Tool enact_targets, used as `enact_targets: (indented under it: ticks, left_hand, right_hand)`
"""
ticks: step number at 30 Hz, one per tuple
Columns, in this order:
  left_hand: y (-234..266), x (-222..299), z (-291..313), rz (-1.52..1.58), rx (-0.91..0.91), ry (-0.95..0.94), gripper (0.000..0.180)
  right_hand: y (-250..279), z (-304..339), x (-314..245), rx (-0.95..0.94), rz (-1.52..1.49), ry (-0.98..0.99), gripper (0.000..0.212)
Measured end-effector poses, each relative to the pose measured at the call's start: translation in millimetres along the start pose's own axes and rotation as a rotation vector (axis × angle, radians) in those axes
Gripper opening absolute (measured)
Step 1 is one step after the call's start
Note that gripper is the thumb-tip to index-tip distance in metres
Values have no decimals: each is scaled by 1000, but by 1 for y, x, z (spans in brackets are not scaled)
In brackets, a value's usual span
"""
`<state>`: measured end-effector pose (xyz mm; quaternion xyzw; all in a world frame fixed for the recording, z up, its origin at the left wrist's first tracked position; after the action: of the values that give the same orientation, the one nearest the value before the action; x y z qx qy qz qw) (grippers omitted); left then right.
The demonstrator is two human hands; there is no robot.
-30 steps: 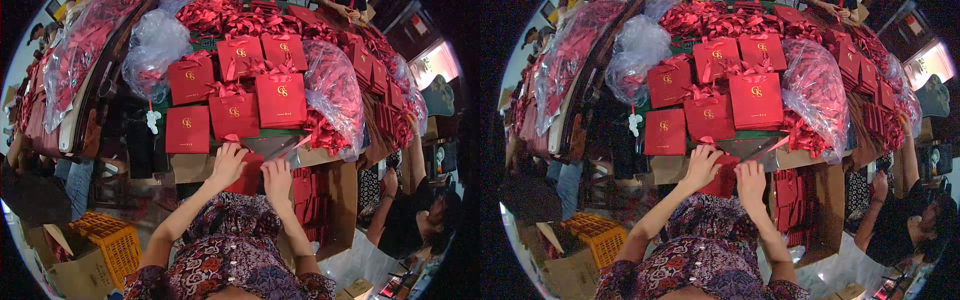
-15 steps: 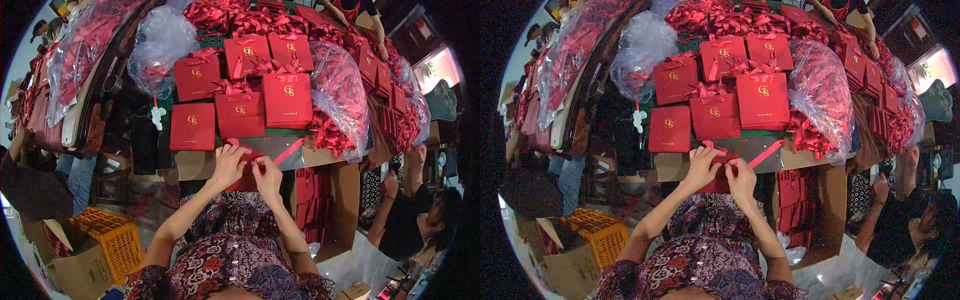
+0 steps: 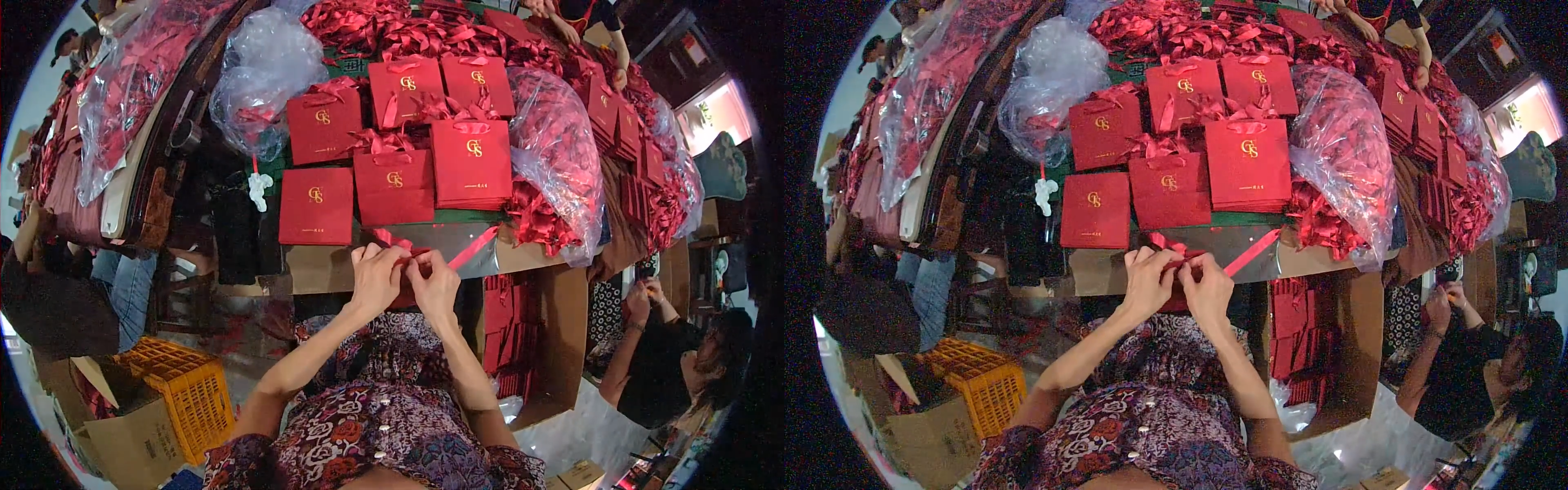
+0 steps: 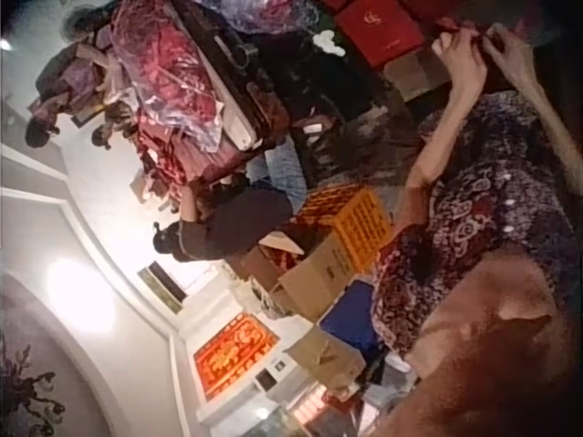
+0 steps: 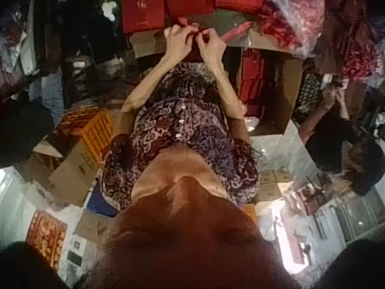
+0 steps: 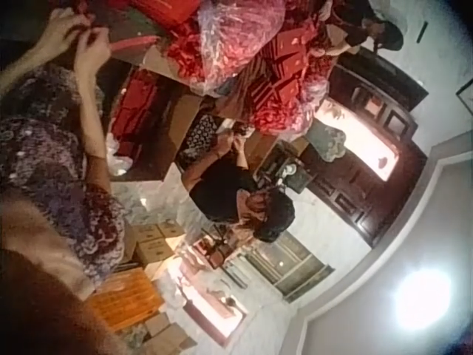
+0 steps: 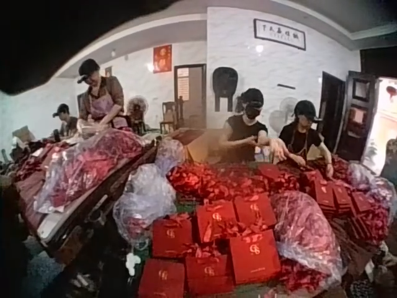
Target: The person assembles red paper gift bags by tying ribbons onto them by hand.
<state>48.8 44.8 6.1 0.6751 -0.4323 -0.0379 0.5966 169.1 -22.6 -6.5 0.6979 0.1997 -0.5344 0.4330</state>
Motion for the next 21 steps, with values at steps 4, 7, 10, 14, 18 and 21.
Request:
enact_targets:
  ticks: [4, 7, 10, 14, 18, 21]
  left_hand:
    - [2, -7, -1, 72, -13, 18, 20]
    - [0, -8, -2, 106, -99, 18, 21]
    - [0, -8, -3, 102, -165, -18, 22]
    - [-2, -11, -4, 57, -205, -111, 26]
    - [-1, -13, -2, 83, -227, -121, 24]
    - [3, -11, 0, 96, -215, -108, 23]
  right_hand:
    - [2, 1, -6, -10, -130, 56, 15]
    - [5, 2, -12, 27, -23, 173, 22]
    - [7, 0, -16, 40, 12, 203, 25]
    - [7, -5, -9, -31, 46, 258, 24]
    - [9, -12, -3, -89, 8, 206, 22]
    - [11, -20, 12, -236, -96, 159, 21]
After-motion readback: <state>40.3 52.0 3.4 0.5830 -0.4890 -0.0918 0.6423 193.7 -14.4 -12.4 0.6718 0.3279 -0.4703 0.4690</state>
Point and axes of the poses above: each hand's wrist, its own z-axis away from the middle knuckle, its own y-axis out of the back of the hand, x = y × z, the point moved 7 cm from there along -z, towards the middle knuckle, and after that the axes turned 13 degrees about -z, right-handed, at the moved point
